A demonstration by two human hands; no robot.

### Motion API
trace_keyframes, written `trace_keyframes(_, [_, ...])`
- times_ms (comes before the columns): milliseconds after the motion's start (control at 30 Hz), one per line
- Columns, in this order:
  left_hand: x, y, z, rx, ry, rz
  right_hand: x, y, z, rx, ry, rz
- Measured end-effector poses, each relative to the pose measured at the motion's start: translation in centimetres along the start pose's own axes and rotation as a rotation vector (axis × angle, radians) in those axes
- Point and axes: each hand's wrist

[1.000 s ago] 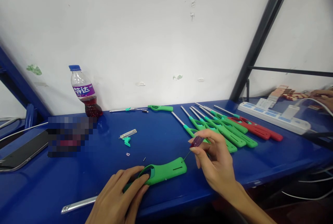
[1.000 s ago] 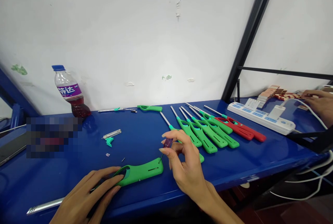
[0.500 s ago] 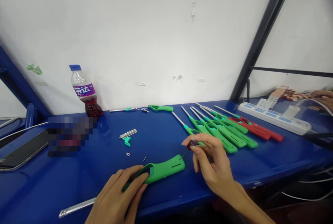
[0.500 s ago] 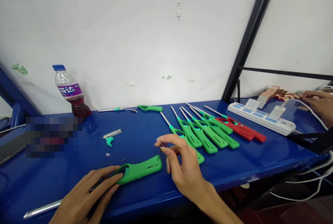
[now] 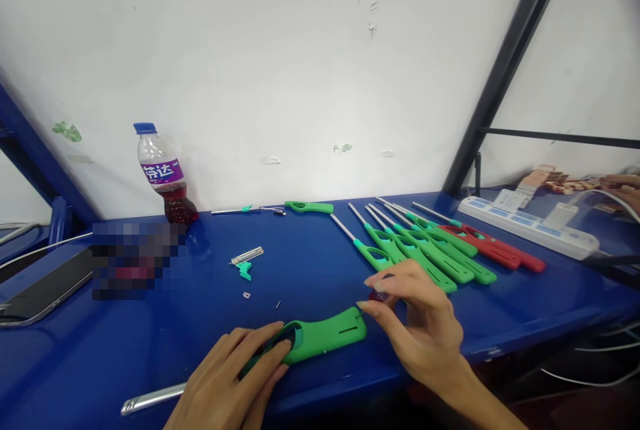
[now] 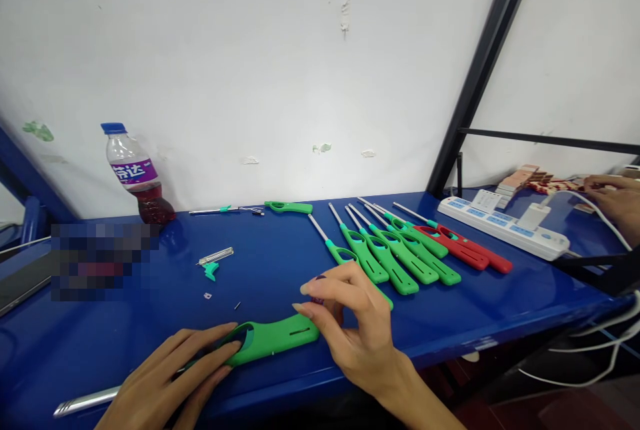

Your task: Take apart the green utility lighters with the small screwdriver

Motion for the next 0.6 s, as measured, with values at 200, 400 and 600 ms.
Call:
trace_keyframes(200, [-0.3, 0.08, -0.38, -0.008, 0.01, 0.019, -0.07, 0.03, 0.18, 0.042, 0.023, -0.033])
trace_keyframes(400, [-0.07, 0.02, -0.09, -0.014, -0.001, 0.007, -0.04, 0.03, 0.09, 0.045, 0.085, -0.026])
trace_keyframes(600, [-0.04, 0.06, -0.15, -0.012, -0.007, 0.014, -0.16, 0.11, -0.69, -0.016, 0.229, 0.064])
Point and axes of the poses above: each hand's wrist, its own z-axis towards the middle knuckle, its own y-axis out of the palm, x = y × z, and after that the axes turned 15 degrees about -z, right-handed
